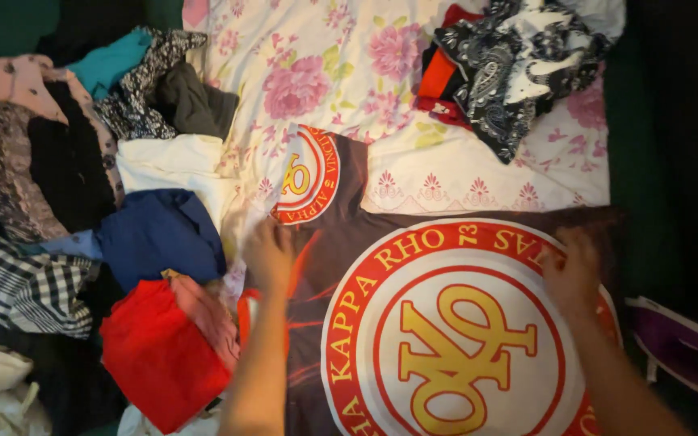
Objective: The person irons a brown t-shirt with a large red and yellow logo on a bed. They smooth the fabric with their hands and move a purple iron back and forth across the shirt's surface to remove wrinkles.
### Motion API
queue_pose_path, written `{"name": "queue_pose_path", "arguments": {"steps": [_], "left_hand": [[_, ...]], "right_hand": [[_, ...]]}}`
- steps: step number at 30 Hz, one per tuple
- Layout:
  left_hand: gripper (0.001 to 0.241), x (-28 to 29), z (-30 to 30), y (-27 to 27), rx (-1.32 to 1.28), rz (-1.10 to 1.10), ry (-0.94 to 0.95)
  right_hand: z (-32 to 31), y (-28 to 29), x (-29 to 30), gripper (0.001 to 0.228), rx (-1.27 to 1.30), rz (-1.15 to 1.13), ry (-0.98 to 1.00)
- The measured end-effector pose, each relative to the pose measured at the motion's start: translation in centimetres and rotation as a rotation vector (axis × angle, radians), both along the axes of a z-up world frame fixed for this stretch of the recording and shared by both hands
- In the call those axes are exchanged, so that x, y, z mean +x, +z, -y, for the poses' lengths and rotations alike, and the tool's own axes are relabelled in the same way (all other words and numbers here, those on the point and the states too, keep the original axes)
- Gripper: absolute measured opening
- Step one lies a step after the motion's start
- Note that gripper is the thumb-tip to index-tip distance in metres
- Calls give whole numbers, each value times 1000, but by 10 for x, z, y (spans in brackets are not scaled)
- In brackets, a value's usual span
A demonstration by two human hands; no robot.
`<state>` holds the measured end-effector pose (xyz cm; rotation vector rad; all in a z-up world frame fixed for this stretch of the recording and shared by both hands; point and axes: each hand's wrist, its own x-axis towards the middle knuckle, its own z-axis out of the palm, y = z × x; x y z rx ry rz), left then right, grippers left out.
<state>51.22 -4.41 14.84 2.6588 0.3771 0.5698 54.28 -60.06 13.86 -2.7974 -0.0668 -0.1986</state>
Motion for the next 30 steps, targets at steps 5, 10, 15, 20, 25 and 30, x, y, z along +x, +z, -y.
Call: {"name": "queue_pose_path", "arguments": {"steps": [5, 10, 15, 20, 25, 30], "left_hand": [[43, -130, 123, -9, 23, -353, -286], [77, -206, 184, 4, 33, -596, -390], [81, -185, 183, 1, 186, -670, -481], [68, -148, 201, 17, 113, -646, -520], [71, -105, 269, 53, -53, -799, -610], [66, -94, 329, 24, 32, -672, -745]], "right_hand": [[-4, 34, -146, 26, 132, -19, -78], [79, 43, -225, 26, 227, 146, -621], [142, 34, -190, 80, 637, 198, -611], [173, 11, -172, 48, 416, 46, -586], [148, 78, -155, 51, 428, 27, -567], [117, 151, -155, 46, 411, 34, -497]]}}
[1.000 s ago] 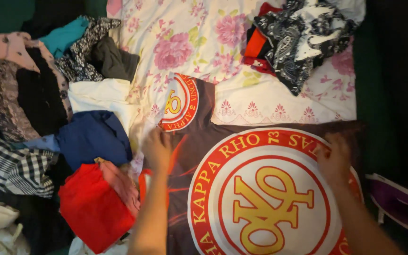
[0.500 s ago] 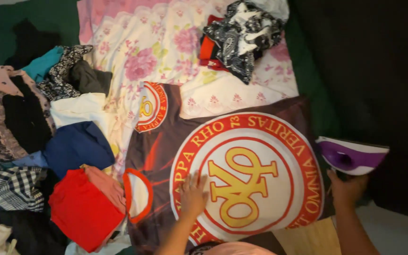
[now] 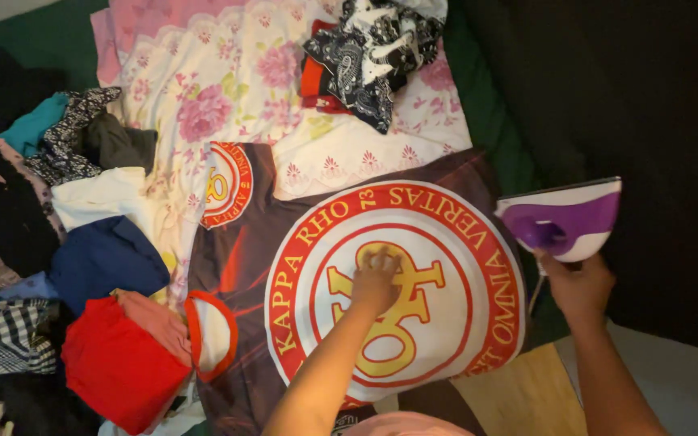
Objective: The person irons a brown t-shirt with a large red and yellow logo on a bed. They smooth the fabric with their hands and move a purple iron back and forth across the shirt's surface to remove wrinkles.
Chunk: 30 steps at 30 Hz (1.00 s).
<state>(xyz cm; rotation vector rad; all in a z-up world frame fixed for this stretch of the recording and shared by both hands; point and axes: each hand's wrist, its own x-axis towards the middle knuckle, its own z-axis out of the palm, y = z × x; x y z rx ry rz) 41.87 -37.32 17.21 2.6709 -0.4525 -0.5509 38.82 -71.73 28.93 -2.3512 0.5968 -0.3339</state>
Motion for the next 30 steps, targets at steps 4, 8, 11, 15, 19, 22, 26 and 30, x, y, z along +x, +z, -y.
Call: {"name": "queue_pose_path", "arguments": {"steps": [4, 8, 11, 15, 19, 22, 26, 30], "left_hand": [[76, 15, 36, 17, 17, -162, -6], [78, 14, 32, 30, 55, -292, 12], [70, 2, 4, 26, 69, -276, 89], [69, -30, -33, 19, 150, -350, 110], [81, -56, -46, 17, 95, -285, 156], [82, -54, -34, 29, 137, -320, 106], [76, -56, 0, 13, 6, 58, -107], [64, -51, 56, 64, -278, -78, -253]], "right_hand": [[-41, 15, -1, 44, 43, -61, 51], [-73, 23, 7, 38, -76, -16, 272], [-66, -2, 9, 40, -192, 24, 408], [-40, 1, 4, 43, -308, -25, 496], [-19, 41, -17, 46, -542, -201, 395], [-15, 68, -44, 47, -618, -281, 271], [-35, 111, -74, 46, -436, -296, 141], [-50, 124, -101, 40, -466, -268, 93]]}}
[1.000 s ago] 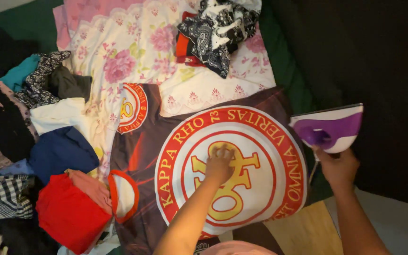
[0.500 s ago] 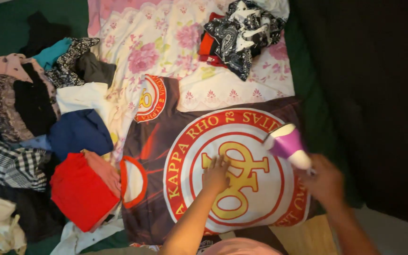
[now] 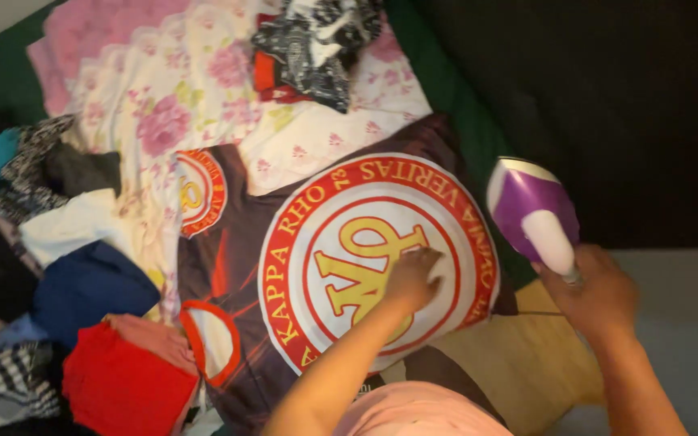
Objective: The person irons a brown t-shirt with a large red and yellow logo on a bed. They smooth the fabric with their hands and move a purple iron back and forth across the shirt's surface to remove wrinkles.
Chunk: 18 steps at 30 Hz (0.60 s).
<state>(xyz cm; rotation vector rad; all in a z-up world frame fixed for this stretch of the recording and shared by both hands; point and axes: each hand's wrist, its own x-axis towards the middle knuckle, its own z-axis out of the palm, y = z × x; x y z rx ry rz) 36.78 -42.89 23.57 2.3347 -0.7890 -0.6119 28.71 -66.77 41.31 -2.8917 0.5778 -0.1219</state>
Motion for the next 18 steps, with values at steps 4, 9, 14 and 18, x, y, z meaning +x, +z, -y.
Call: {"name": "queue_pose_path", "arguments": {"steps": [4, 9, 14, 18], "left_hand": [[39, -17, 37, 90, -537, -375, 87], [43, -37, 52, 119, -1020, -1094, 215], [37, -47, 32, 156, -914, -1200, 591], [23, -32, 37, 102, -996, -1161, 607]], "right_hand": [[-10, 7, -22, 33, -45, 13, 22], [-30, 4, -57, 36, -60, 48, 66], [-76, 21, -56, 33, 518, -33, -201], [-81, -28, -30, 63, 727, -113, -272]]}}
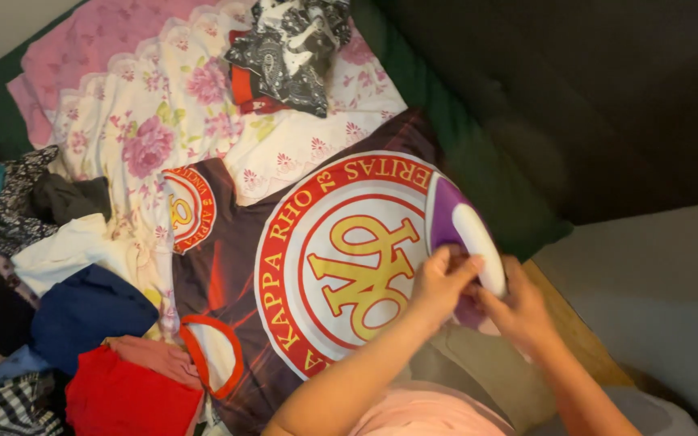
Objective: The person irons a brown t-shirt with a large red and yellow logo on a bed. They smooth the fabric with their hands and move a purple iron back and forth across the shirt's surface to remove wrinkles.
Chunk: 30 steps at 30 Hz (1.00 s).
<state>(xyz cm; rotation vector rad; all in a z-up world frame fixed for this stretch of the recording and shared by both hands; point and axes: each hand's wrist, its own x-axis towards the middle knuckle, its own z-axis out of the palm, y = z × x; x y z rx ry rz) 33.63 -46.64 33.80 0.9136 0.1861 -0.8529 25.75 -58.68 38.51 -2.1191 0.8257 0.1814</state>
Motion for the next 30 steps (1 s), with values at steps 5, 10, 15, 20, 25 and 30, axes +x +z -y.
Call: {"name": "queue_pose_path", "arguments": {"steps": [5, 10, 15, 20, 25, 30], "left_hand": [[35, 62, -22, -59, 681, 610, -150], [33, 83, -56, -145, 1039, 616, -240], [55, 89, -61, -160, 1261, 728, -513], [72, 115, -54, -109, 1315, 684, -843], [80, 125, -49, -128, 1308, 608, -1007], [84, 127, -52, -140, 1309, 594, -1060]], "right_hand": [[-9, -26, 94, 79, 127, -3, -109], [18, -87, 171, 67, 88, -42, -12], [16, -93, 212, 66, -38, -166, 133], [22, -136, 219, 62, -98, -175, 243], [29, -147, 236, 63, -130, -179, 260], [24, -157, 202, 63, -265, -69, 300]]}}
